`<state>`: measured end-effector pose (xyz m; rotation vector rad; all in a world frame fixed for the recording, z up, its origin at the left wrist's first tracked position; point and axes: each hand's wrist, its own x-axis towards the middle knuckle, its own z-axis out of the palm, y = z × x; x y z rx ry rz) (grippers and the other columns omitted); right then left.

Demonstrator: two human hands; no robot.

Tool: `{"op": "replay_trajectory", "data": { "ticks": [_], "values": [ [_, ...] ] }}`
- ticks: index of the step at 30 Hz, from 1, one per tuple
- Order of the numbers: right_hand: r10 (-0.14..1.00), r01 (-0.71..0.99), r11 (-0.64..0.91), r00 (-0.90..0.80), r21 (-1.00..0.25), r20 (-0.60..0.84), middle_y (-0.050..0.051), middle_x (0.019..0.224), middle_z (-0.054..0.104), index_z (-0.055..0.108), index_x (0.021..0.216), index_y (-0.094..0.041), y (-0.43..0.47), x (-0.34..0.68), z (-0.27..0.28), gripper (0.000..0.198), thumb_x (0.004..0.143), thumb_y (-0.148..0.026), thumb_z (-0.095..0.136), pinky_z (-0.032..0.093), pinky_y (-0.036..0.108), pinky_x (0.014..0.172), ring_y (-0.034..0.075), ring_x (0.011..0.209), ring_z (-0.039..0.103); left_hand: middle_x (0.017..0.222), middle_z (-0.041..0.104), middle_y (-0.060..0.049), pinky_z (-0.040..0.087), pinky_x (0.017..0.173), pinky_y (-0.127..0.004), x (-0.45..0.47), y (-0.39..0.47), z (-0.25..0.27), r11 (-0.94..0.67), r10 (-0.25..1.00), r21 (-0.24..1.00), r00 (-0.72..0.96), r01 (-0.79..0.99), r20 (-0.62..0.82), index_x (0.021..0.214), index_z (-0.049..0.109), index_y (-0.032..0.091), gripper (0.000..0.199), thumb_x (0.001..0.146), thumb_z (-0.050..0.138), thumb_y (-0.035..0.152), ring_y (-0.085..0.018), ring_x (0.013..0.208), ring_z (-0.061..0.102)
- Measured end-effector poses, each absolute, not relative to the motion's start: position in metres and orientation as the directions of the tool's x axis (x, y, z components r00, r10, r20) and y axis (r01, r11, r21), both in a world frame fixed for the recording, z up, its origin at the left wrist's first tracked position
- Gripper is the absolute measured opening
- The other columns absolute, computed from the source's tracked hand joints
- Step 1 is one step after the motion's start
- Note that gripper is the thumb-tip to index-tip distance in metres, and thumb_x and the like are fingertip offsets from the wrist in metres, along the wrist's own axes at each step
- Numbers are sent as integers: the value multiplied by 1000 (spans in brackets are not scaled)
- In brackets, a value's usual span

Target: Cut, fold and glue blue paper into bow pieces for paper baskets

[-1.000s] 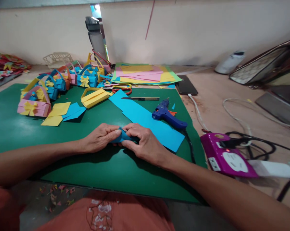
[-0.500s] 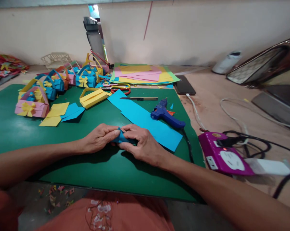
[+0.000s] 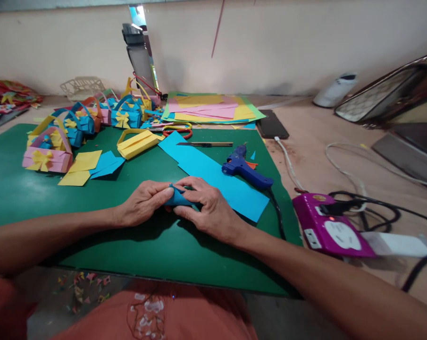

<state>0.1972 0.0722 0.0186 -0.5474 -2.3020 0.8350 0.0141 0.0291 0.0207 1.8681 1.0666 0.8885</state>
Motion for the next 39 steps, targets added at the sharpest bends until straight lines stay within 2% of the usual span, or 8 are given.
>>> {"op": "replay_trajectory", "data": {
  "ticks": [4, 9, 17, 31, 35, 37, 39],
  "values": [
    [615, 218, 696, -673, -684, 411, 5, 102, 66, 64, 67, -21, 71, 197, 20, 10, 76, -19, 64, 49, 35, 85, 18, 94, 61, 58, 40, 4, 31, 53, -19, 15, 29, 20, -374, 906, 819, 359, 435, 223, 64, 43, 16, 33, 91, 31, 31, -7, 53, 36],
    [631, 233, 694, -652, -682, 419, 6, 100, 67, 58, 61, -20, 69, 197, 19, 16, 76, -20, 65, 50, 36, 84, 18, 93, 62, 56, 36, 4, 27, 53, -21, 17, 27, 16, -458, 887, 709, 333, 536, 321, 59, 34, 18, 34, 91, 32, 29, -7, 52, 33],
    [594, 220, 714, -692, -665, 410, 6, 103, 66, 60, 66, -20, 70, 197, 18, 11, 75, -17, 66, 49, 37, 85, 19, 96, 61, 56, 37, 5, 27, 52, -21, 17, 27, 12, -513, 858, 655, 348, 556, 377, 60, 34, 18, 33, 92, 33, 26, -7, 52, 34],
    [599, 238, 729, -674, -641, 431, 7, 100, 67, 55, 64, -20, 68, 198, 16, 16, 76, -18, 65, 50, 35, 82, 19, 96, 62, 54, 37, 5, 26, 51, -20, 18, 27, 11, -542, 839, 591, 353, 597, 413, 60, 36, 17, 34, 92, 33, 25, -7, 50, 33],
    [642, 252, 704, -627, -664, 442, 5, 91, 69, 55, 68, -20, 66, 197, 15, 12, 75, -19, 65, 51, 31, 76, 18, 85, 64, 53, 37, 5, 26, 50, -20, 18, 27, 11, -526, 849, 594, 339, 608, 405, 59, 35, 17, 34, 91, 33, 25, -7, 49, 33],
    [683, 301, 677, -596, -672, 422, 3, 86, 69, 56, 76, -21, 65, 197, 16, 9, 74, -20, 65, 51, 29, 71, 17, 78, 64, 53, 37, 6, 26, 49, -20, 18, 27, 12, -524, 850, 596, 335, 608, 405, 59, 35, 17, 33, 91, 33, 25, -6, 49, 32],
    [715, 341, 658, -565, -672, 413, 2, 84, 68, 57, 85, -21, 64, 198, 16, 15, 73, -21, 66, 50, 28, 69, 16, 76, 64, 53, 36, 6, 25, 49, -20, 18, 27, 12, -531, 846, 595, 342, 603, 409, 59, 35, 17, 33, 92, 33, 24, -6, 49, 32]
  ]
}}
